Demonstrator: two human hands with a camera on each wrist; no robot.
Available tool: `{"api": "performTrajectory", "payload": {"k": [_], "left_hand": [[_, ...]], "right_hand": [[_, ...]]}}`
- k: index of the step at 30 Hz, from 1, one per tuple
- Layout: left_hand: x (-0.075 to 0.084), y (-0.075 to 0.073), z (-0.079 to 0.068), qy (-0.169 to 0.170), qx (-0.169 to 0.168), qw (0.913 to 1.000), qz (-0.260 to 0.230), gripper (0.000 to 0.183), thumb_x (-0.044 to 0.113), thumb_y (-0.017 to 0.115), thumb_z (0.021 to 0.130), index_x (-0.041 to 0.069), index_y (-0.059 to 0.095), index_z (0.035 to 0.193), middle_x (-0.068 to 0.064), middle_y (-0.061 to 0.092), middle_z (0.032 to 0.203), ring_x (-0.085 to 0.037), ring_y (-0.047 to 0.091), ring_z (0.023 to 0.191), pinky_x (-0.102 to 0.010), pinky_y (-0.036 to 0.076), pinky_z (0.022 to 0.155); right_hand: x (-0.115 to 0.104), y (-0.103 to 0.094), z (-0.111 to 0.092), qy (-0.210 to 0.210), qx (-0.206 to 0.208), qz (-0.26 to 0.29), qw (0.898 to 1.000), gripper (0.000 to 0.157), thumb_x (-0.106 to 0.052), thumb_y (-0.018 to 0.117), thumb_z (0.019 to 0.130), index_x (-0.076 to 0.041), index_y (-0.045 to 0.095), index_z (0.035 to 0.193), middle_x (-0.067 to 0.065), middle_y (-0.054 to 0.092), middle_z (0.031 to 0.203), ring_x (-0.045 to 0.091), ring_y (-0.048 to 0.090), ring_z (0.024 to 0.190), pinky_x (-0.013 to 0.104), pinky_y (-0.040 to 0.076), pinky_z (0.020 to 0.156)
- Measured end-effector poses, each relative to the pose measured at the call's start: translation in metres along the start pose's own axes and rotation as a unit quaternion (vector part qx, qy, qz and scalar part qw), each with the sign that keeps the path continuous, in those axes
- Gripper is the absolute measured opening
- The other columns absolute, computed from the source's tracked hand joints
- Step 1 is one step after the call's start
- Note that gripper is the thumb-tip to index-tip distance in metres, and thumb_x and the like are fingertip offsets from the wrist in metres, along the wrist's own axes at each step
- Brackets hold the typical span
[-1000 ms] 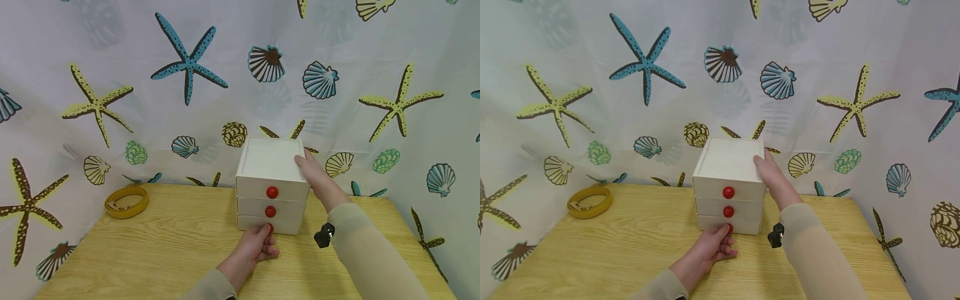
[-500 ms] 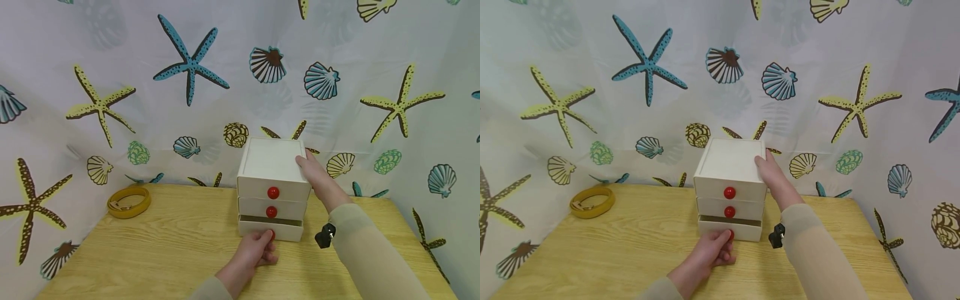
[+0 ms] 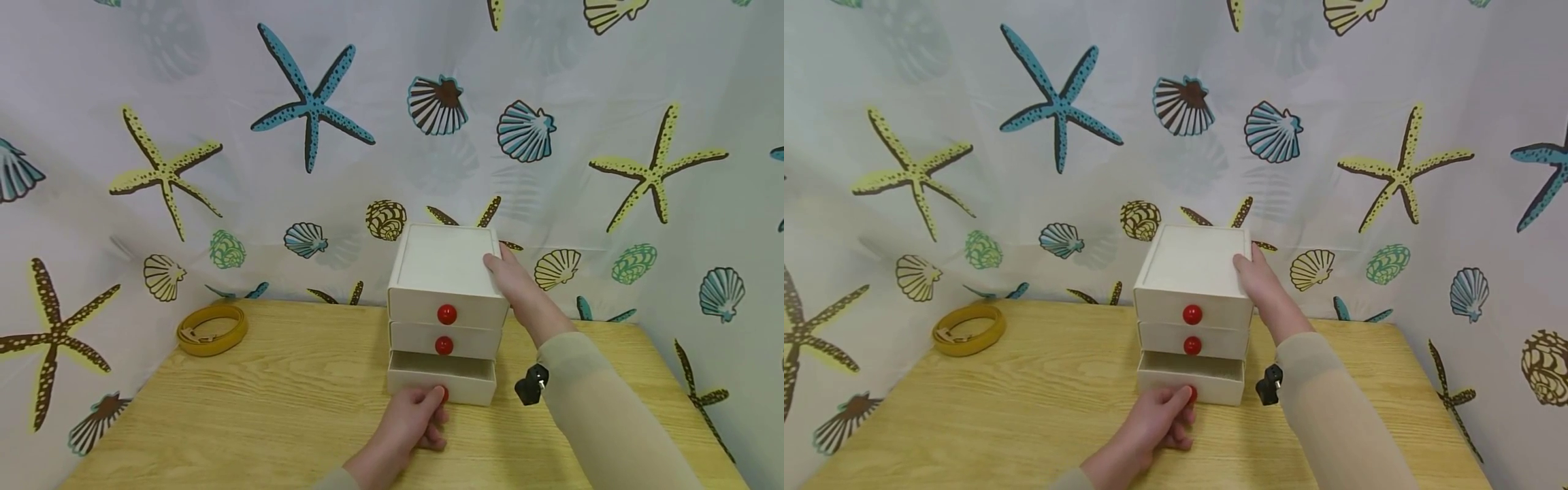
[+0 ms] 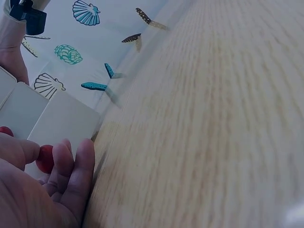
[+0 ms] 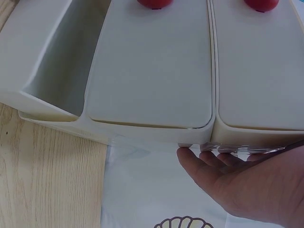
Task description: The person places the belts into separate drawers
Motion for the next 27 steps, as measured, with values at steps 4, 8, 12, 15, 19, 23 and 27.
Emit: {"api": "performTrajectory", "payload": {"k": [4, 8, 12, 15, 19, 23, 27], "left_hand": [[-0.003, -0.002, -0.003, 0.001, -0.003, 0.9999, 0.015, 0.035, 0.030, 0.063, 0.115, -0.003, 0.073, 0.108, -0.007, 0.070, 0.084, -0.013, 0.057, 0.053, -0.033, 0.062, 0.057], [-0.005, -0.004, -0.007, -0.002, -0.007, 0.9998, 0.021, 0.035, 0.030, 0.062, 0.116, -0.003, 0.073, 0.114, -0.007, 0.070, 0.084, -0.013, 0.056, 0.053, -0.033, 0.062, 0.058], [-0.005, -0.004, -0.010, -0.005, -0.010, 0.9997, 0.023, 0.036, 0.031, 0.062, 0.116, -0.003, 0.074, 0.116, -0.007, 0.070, 0.084, -0.013, 0.057, 0.053, -0.034, 0.062, 0.058], [-0.004, -0.005, -0.013, -0.007, -0.012, 0.9994, 0.031, 0.037, 0.032, 0.062, 0.116, -0.003, 0.074, 0.114, -0.007, 0.071, 0.084, -0.013, 0.060, 0.053, -0.035, 0.063, 0.059], [-0.004, -0.005, -0.016, -0.010, -0.016, 0.9989, 0.042, 0.038, 0.033, 0.062, 0.115, -0.003, 0.074, 0.109, -0.007, 0.072, 0.084, -0.014, 0.064, 0.053, -0.035, 0.063, 0.060], [-0.005, -0.006, -0.019, -0.017, -0.021, 0.9984, 0.049, 0.039, 0.033, 0.063, 0.115, -0.002, 0.074, 0.102, -0.006, 0.071, 0.081, -0.014, 0.065, 0.053, -0.034, 0.063, 0.060], [-0.007, -0.006, -0.023, -0.028, -0.023, 0.9978, 0.056, 0.041, 0.034, 0.064, 0.114, -0.001, 0.074, 0.095, -0.004, 0.064, 0.071, -0.014, 0.064, 0.053, -0.034, 0.062, 0.059]], "right_hand": [[-0.001, 0.001, -0.002, -0.013, -0.004, 0.001, 1.000, 0.070, -0.035, 0.031, 0.119, -0.021, -0.004, 0.178, 0.013, -0.001, 0.185, 0.039, 0.004, 0.169, 0.064, 0.009, 0.132], [0.000, 0.001, -0.002, -0.016, -0.004, 0.002, 1.000, 0.070, -0.035, 0.031, 0.119, -0.021, -0.004, 0.178, 0.014, -0.001, 0.185, 0.040, 0.004, 0.168, 0.064, 0.009, 0.132], [0.000, 0.001, -0.003, -0.014, -0.004, 0.001, 1.000, 0.070, -0.035, 0.031, 0.119, -0.021, -0.004, 0.178, 0.013, 0.000, 0.185, 0.039, 0.004, 0.168, 0.064, 0.009, 0.132], [0.000, 0.001, -0.003, -0.016, -0.004, 0.003, 1.000, 0.070, -0.036, 0.031, 0.119, -0.022, -0.003, 0.178, 0.013, 0.001, 0.185, 0.039, 0.006, 0.168, 0.063, 0.011, 0.132], [-0.002, 0.001, -0.004, -0.019, -0.008, 0.010, 1.000, 0.070, -0.036, 0.032, 0.120, -0.021, -0.005, 0.178, 0.013, 0.001, 0.185, 0.038, 0.008, 0.168, 0.062, 0.013, 0.132], [-0.003, 0.001, -0.005, -0.021, -0.010, 0.015, 1.000, 0.071, -0.035, 0.032, 0.120, -0.021, -0.006, 0.178, 0.014, 0.002, 0.185, 0.038, 0.010, 0.168, 0.060, 0.014, 0.133], [-0.003, 0.002, -0.005, -0.021, -0.011, 0.015, 1.000, 0.071, -0.035, 0.032, 0.120, -0.021, -0.006, 0.178, 0.014, 0.003, 0.184, 0.038, 0.011, 0.167, 0.060, 0.015, 0.132]]}}
Point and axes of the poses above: each hand's wrist, its own z-axis towards the middle knuckle, its own y-axis out of the palm, x = y × z, the point moved 9 cm from there along z, towards the middle knuckle
